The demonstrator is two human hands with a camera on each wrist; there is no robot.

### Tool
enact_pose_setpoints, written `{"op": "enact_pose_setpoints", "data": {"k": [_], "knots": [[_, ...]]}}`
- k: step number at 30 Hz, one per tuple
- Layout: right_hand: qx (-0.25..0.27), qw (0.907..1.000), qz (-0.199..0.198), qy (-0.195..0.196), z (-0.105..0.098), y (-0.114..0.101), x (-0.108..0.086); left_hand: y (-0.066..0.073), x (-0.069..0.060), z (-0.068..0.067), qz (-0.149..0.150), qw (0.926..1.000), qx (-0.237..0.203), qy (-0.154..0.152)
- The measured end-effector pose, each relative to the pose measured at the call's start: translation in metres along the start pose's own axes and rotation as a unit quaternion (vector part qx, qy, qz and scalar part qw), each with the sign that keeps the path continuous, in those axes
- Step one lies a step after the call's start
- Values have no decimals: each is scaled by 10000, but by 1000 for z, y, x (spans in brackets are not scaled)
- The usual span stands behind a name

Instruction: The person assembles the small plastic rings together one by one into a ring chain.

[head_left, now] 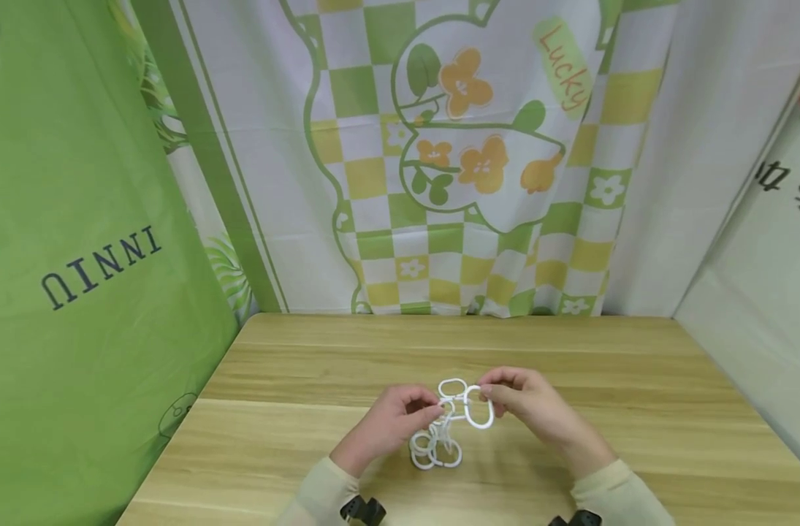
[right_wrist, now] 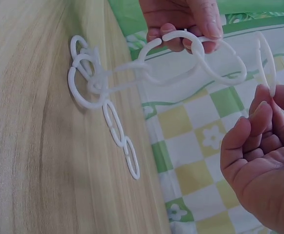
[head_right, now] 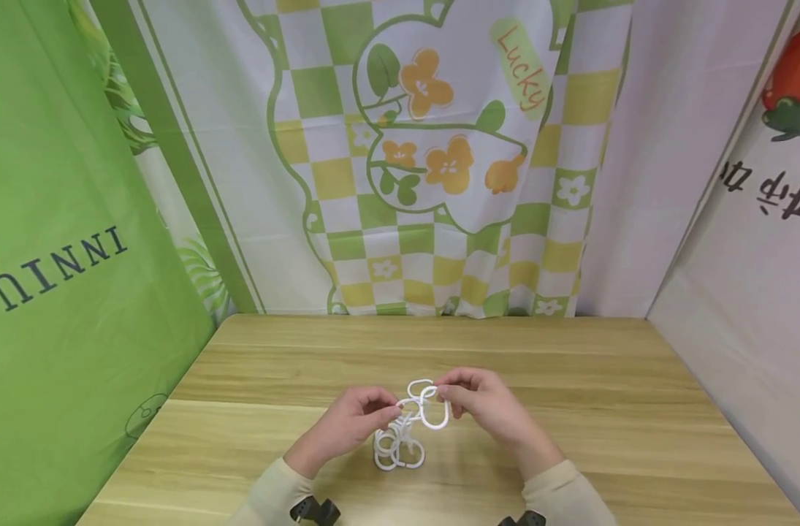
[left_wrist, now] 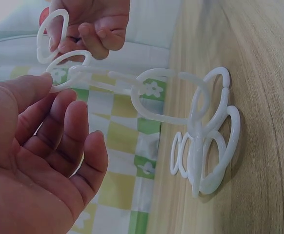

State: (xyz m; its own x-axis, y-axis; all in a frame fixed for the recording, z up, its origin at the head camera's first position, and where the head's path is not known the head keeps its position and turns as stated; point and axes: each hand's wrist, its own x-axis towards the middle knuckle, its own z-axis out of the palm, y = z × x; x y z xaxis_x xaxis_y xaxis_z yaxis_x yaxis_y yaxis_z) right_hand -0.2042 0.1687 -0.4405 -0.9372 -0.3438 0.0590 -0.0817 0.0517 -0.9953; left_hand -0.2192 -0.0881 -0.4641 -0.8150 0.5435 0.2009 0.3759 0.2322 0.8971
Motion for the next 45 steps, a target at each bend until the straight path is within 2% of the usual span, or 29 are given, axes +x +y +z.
{"op": "enact_pose_setpoints", "data": {"k": [6, 16, 21, 27, 29, 30, 37, 45], "knots": [[89, 9998, -37, -174, 5, 3, 3, 5, 0, 2, 85, 9999, 91, -80], [184, 9996, 134, -148, 10, 7, 4, 4, 0, 1, 452, 9988, 52, -184], [178, 9996, 218, -75, 12, 8, 2, 6, -2, 1, 350, 9992, 66, -154], [149, 9997, 198, 19, 15, 10, 2, 39, -9, -2, 106, 9999, 93, -96], [137, 9997, 211, 81, 16, 11, 3, 45, -10, -3, 123, 9999, 47, -91], [122, 9996, 225, 122, 17, 11, 3, 44, -10, -3, 129, 9999, 26, -76], [214, 9976, 338, 562, 18, 7, 2, 10, -3, 1, 53, 9999, 101, -35], [481, 9924, 321, 1087, 21, 1, 2, 7, -5, -4, 31, 9996, -114, -253]]}}
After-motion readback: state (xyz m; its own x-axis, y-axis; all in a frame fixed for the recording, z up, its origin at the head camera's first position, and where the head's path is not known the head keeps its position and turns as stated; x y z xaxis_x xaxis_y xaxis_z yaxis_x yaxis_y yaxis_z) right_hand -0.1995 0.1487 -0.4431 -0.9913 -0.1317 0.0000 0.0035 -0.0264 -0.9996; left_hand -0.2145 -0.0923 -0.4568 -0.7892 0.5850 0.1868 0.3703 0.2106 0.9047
